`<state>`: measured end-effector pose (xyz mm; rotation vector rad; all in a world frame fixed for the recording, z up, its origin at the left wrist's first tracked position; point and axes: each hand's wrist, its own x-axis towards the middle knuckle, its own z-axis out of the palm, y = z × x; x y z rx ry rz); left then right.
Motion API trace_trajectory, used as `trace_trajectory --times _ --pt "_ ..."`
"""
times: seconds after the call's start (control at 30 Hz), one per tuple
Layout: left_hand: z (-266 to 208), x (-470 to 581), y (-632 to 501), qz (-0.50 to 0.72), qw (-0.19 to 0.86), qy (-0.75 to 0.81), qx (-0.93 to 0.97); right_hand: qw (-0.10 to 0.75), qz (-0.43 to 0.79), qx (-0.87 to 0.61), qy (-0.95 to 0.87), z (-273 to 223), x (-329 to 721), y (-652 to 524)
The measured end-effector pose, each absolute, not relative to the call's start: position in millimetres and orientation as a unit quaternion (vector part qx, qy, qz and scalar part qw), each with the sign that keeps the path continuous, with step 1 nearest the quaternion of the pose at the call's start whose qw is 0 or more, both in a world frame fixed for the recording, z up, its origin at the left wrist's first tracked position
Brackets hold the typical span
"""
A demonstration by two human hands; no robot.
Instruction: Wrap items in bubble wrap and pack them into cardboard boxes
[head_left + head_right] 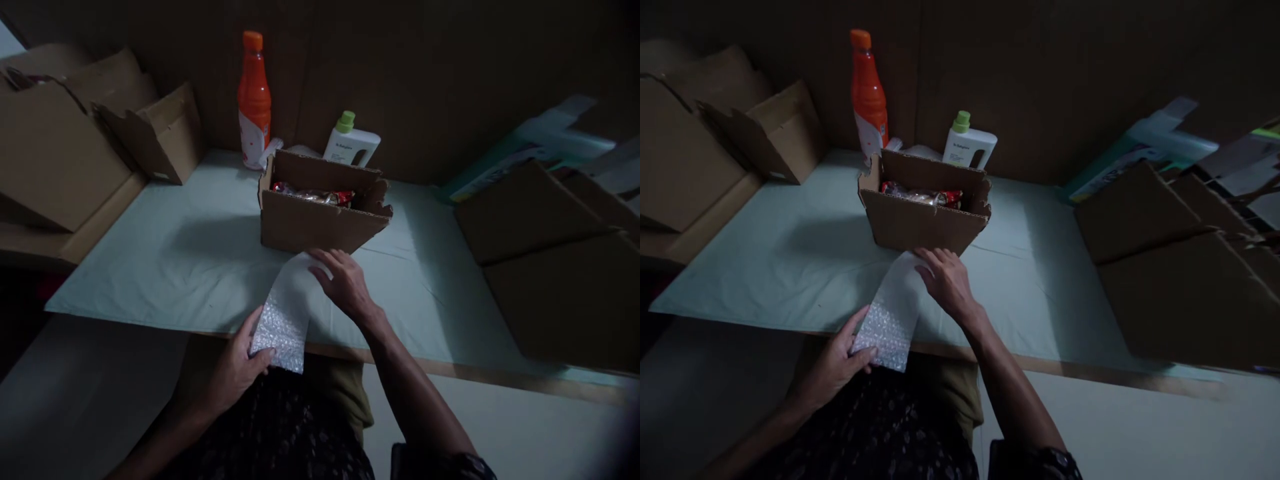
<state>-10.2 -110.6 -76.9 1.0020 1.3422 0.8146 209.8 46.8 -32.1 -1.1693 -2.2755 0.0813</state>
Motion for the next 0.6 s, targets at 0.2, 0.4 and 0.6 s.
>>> trace_trajectory --times 0.2,0.4,0.6 --pt "-80 -10 -124 0.370 0.580 0.590 0.423 0.239 0.142 -0.358 -0.891 -40 220 6" --pt "-65 -20 -112 0.364 0.670 0.512 0.395 0.153 0.273 -0.336 -0.888 -52 222 -75" --pt "-63 -28 -92 0.253 0.561 0.598 0.514 0.276 0.257 -0.459 -0.804 -91 195 -72"
